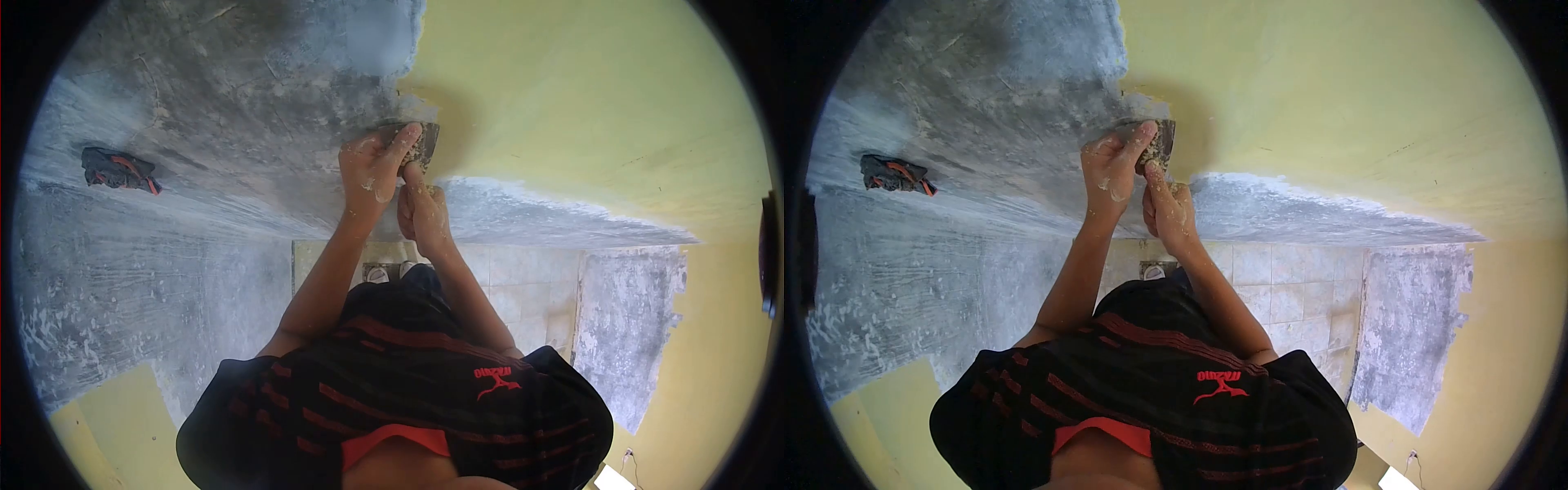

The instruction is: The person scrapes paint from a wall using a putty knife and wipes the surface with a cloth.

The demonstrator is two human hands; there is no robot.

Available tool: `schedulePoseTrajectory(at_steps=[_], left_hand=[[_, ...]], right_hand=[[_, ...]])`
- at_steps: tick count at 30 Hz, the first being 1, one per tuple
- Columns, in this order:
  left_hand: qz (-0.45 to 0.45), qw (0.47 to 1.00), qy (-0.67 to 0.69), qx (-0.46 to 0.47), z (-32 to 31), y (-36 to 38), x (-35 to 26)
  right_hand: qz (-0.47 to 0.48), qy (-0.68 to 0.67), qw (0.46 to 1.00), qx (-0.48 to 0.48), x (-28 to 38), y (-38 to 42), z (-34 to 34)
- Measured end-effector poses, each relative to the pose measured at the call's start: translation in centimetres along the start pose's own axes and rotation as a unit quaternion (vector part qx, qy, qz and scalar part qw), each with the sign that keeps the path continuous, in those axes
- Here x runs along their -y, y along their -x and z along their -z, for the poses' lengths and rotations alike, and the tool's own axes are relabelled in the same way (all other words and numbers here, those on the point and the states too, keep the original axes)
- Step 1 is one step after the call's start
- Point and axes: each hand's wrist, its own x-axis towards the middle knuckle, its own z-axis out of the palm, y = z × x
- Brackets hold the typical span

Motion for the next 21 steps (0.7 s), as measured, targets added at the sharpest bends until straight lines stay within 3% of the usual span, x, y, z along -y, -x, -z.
schedulePoseTrajectory(at_steps=[4,6,9,15,18,21], left_hand=[[-0.008,0.995,0.094,-0.034,-1.0,-0.3,-1.1],[0.026,0.997,-0.077,0.007,0.0,-1.3,-1.8],[0.003,0.999,0.042,-0.016,-1.0,-0.5,-2.8],[0.002,1.0,0.031,-0.006,-0.2,0.5,1.3],[-0.01,0.996,0.082,-0.011,-0.9,0.3,-0.2],[0.012,0.999,0.041,-0.005,-0.7,-0.2,-1.0]], right_hand=[[0.02,0.005,1.0,-0.002,0.8,-0.7,0.2],[0.118,0.04,0.992,0.013,2.6,-1.2,-0.2],[0.067,0.011,0.998,0.018,2.8,-0.7,-0.3],[-0.024,0.008,1.0,0.007,-0.1,0.0,1.2],[-0.009,0.001,1.0,0.024,0.7,0.2,0.7],[0.003,-0.004,1.0,0.024,1.2,-0.4,0.6]])
